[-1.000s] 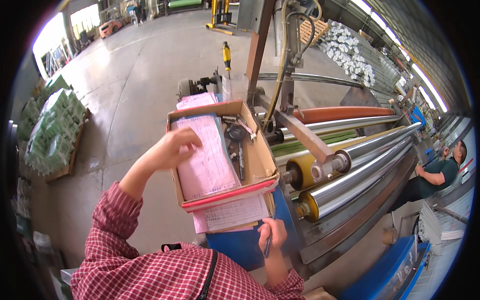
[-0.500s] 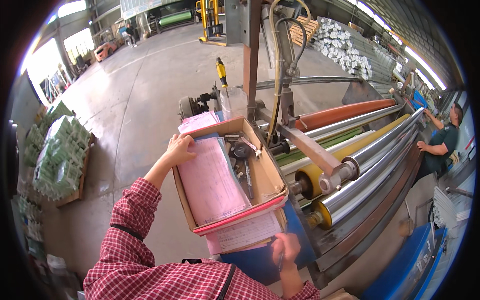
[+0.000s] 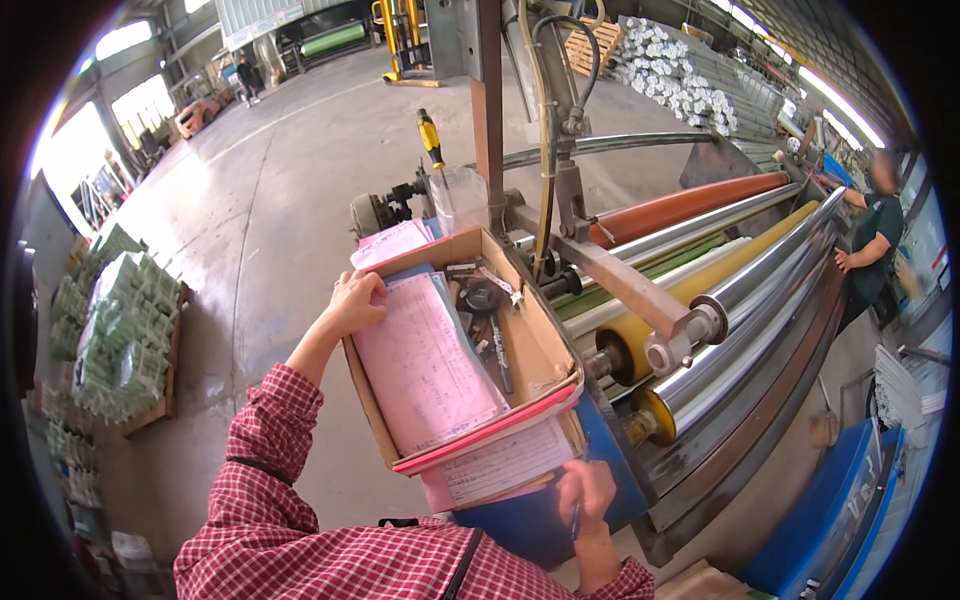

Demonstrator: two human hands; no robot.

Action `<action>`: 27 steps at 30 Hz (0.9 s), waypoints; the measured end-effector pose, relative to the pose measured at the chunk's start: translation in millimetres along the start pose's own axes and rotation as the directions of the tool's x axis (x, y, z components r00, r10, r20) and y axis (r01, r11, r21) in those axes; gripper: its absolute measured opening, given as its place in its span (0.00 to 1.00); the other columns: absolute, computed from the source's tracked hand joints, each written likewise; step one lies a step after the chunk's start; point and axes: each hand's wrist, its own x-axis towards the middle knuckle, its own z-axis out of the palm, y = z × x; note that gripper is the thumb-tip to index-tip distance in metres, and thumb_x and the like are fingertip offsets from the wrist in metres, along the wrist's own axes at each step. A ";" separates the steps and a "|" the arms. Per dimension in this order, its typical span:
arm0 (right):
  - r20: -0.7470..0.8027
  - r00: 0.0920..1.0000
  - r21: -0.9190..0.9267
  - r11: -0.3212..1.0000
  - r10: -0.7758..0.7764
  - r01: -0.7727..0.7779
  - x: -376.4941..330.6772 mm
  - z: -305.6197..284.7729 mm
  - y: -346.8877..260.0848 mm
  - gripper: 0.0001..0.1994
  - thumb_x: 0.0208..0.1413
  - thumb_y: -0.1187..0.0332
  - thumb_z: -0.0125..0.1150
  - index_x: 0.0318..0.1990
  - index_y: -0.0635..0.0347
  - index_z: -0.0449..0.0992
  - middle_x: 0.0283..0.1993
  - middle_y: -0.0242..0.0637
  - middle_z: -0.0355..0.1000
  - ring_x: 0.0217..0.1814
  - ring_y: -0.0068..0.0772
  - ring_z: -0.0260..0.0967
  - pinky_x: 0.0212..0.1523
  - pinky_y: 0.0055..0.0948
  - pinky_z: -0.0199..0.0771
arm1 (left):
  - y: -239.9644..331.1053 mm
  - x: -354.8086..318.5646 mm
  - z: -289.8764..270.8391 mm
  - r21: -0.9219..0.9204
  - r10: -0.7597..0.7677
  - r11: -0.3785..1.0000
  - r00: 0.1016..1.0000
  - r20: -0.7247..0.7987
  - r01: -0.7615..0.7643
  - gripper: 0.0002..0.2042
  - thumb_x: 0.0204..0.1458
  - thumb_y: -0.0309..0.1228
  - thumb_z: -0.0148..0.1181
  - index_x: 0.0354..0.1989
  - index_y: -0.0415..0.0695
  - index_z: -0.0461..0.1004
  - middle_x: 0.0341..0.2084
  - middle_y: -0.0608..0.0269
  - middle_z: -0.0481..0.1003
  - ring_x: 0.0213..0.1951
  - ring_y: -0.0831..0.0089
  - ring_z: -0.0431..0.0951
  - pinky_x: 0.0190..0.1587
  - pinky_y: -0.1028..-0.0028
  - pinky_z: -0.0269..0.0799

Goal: Checking and writing on a production log sheet near a industrial roller machine.

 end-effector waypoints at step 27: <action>-0.024 0.998 0.003 0.999 0.054 -0.054 -3.0 2.0 -2.8 0.04 0.47 0.73 0.49 0.30 0.62 0.70 0.13 0.30 0.63 0.19 0.33 0.61 0.22 0.28 0.62 | -5.7 -13.3 -4.1 -0.413 0.085 0.889 0.958 -0.275 -0.197 0.03 0.42 0.26 0.56 0.26 0.44 0.75 0.26 0.63 0.71 0.34 0.67 0.70 0.39 0.71 0.65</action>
